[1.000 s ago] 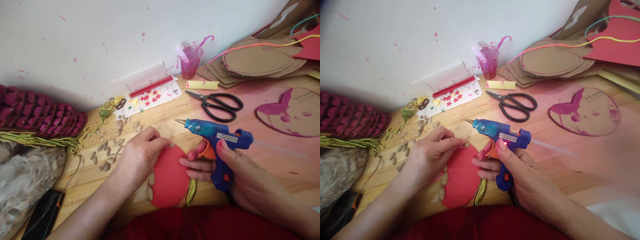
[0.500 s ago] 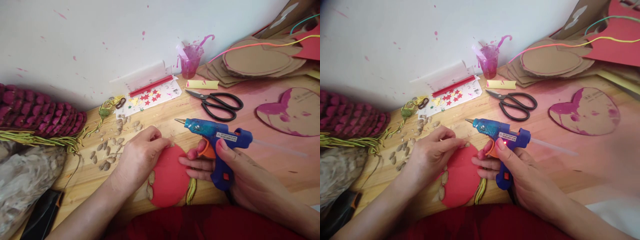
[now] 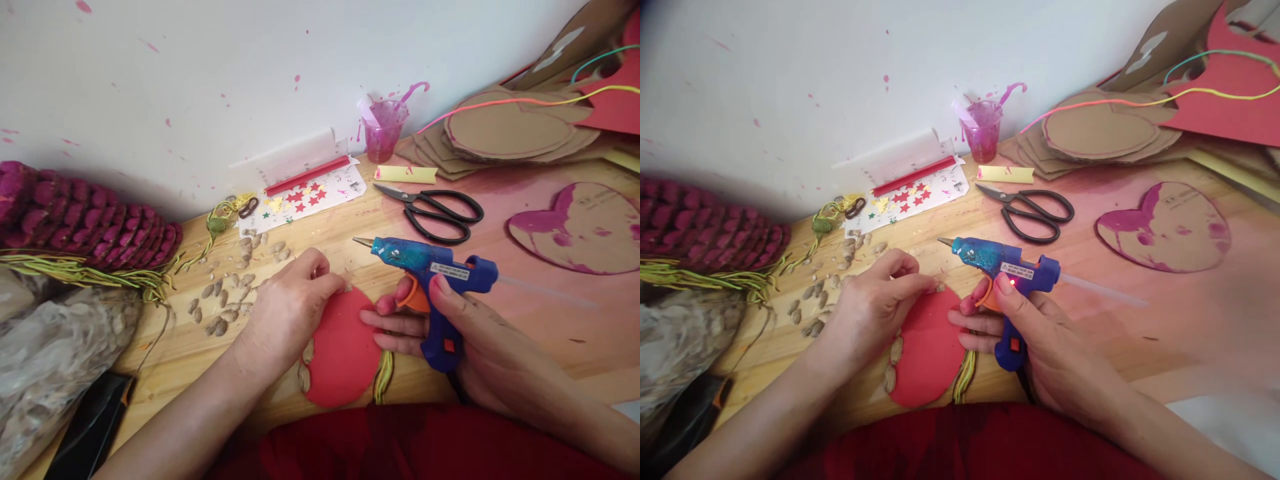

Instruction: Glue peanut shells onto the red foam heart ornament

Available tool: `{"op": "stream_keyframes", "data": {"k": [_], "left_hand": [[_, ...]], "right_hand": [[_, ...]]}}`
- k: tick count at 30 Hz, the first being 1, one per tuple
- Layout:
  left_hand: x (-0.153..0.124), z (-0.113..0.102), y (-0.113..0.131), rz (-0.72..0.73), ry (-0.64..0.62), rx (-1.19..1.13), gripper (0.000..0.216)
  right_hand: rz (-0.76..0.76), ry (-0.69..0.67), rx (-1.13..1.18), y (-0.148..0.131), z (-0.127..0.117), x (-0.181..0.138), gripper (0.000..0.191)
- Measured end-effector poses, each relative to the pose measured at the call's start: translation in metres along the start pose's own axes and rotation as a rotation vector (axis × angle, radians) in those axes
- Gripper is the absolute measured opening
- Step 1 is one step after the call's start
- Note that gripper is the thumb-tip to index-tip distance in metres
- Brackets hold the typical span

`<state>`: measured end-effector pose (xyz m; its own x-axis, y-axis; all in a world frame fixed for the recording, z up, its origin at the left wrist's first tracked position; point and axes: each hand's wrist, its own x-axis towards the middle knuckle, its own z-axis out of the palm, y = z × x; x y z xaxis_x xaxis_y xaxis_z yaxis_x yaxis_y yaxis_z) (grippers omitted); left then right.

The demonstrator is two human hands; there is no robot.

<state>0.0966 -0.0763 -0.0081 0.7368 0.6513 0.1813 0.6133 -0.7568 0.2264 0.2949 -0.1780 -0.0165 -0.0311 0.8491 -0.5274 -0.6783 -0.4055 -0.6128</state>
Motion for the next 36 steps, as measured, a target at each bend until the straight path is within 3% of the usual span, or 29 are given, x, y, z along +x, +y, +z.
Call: {"op": "stream_keyframes", "data": {"k": [13, 18, 22, 26, 36], "left_hand": [[0.000, -0.002, 0.000, -0.019, -0.028, -0.085, 0.022], [-0.010, -0.009, 0.000, -0.036, 0.091, -0.237, 0.034], [-0.032, -0.003, 0.011, -0.023, 0.133, -0.181, 0.050], [-0.047, 0.010, 0.020, 0.027, 0.092, -0.064, 0.062], [-0.041, 0.008, 0.030, 0.068, -0.034, 0.047, 0.047]], "right_hand": [[-0.022, 0.000, -0.030, 0.002, 0.001, -0.004, 0.032], [-0.054, -0.038, -0.029, 0.001, 0.004, -0.006, 0.031], [-0.051, -0.048, -0.005, 0.002, 0.001, -0.005, 0.028], [-0.050, -0.068, 0.015, 0.005, -0.002, -0.005, 0.027], [-0.049, 0.006, -0.020, 0.000, 0.002, -0.012, 0.025]]}}
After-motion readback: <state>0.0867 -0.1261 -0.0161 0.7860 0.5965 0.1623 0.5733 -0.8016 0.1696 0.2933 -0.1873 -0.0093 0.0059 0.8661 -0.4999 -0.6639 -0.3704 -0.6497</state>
